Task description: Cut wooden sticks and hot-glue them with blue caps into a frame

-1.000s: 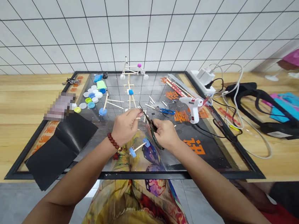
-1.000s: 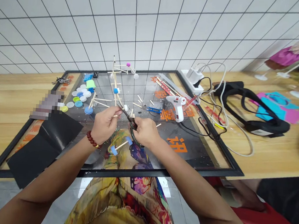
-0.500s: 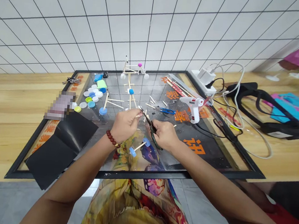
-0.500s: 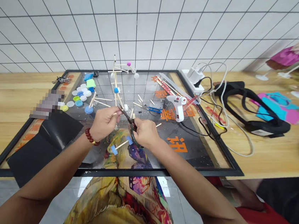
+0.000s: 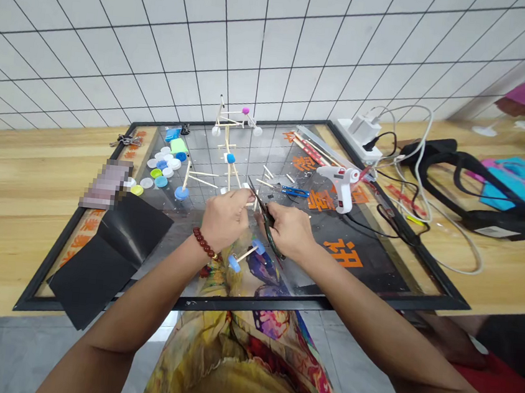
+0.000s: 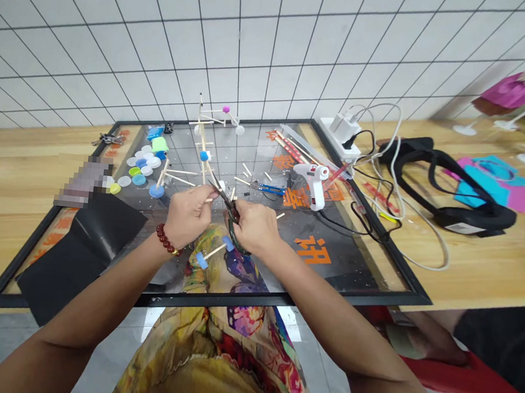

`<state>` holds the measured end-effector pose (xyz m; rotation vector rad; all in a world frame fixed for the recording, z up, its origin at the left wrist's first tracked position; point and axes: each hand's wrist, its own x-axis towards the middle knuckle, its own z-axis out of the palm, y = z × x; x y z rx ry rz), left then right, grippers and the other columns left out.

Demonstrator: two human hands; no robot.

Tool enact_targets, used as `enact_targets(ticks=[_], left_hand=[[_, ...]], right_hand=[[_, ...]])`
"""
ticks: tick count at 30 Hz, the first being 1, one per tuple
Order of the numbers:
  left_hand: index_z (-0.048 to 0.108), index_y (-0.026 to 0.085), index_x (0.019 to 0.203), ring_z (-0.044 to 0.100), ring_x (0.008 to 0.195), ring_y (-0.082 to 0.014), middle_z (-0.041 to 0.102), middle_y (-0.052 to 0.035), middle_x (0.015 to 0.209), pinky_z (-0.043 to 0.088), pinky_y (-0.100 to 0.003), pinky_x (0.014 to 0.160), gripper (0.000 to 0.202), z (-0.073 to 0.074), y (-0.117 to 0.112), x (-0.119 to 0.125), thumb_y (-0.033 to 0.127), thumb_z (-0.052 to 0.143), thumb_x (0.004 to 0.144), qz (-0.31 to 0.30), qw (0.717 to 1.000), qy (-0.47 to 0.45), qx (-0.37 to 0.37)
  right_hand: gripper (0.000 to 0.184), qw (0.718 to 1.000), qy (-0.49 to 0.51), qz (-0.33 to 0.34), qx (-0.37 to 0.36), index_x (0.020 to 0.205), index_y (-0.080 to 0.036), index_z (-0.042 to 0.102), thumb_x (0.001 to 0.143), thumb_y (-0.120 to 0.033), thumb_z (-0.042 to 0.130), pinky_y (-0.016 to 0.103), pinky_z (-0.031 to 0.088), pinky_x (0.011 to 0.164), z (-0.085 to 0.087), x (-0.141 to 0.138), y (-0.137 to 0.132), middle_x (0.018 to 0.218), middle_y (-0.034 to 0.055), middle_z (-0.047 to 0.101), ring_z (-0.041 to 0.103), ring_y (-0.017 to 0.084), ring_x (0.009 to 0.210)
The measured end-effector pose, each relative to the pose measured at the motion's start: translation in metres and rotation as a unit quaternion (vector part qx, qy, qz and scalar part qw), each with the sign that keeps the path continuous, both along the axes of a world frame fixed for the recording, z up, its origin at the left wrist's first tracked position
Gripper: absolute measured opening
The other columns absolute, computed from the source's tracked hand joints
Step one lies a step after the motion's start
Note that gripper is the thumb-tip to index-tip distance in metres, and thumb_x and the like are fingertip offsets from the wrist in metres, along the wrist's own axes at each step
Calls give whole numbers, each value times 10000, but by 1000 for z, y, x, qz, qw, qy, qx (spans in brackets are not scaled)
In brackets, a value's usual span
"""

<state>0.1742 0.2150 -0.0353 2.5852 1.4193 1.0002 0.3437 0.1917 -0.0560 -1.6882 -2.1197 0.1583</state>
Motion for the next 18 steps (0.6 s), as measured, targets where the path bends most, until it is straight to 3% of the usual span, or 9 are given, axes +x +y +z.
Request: enact_targets(ticks=[3, 8, 12, 18], left_hand=[[627, 189, 933, 701, 826, -195, 737, -46, 856, 504, -275, 706, 246, 3, 2, 0, 94, 437, 809, -7, 1000, 9, -11], [598, 175, 1090, 692, 918, -198, 729, -73, 996, 494, -269, 729, 266, 4, 1, -3, 154, 450, 869, 4, 1000, -8, 1], [637, 192, 940, 689, 860, -192, 737, -52, 905, 479, -269, 725, 241, 3, -1, -5, 124, 424, 849, 19, 1000, -14, 6], [638, 192, 858, 647, 678, -175, 691, -30, 730, 421, -260, 625, 206, 6, 3, -6, 175, 434, 883, -52, 998, -6, -36]], right_hand=[[432, 1000, 22, 11, -8, 648, -193, 543, 872, -533, 398, 280, 201, 548, -1, 4, 2, 549, 29, 543, 405, 133, 515], [471, 996, 84, 25, -9, 601, -195, 503, 876, -558, 380, 270, 209, 531, -5, 6, 4, 502, 1, 467, 320, 106, 475], [439, 998, 58, 12, 0, 623, -198, 531, 867, -542, 408, 268, 209, 537, -3, 1, 2, 528, 15, 511, 389, 124, 507], [413, 999, 25, 20, -2, 679, -196, 554, 868, -533, 406, 277, 202, 543, -2, 1, -1, 569, 36, 554, 447, 146, 543]])
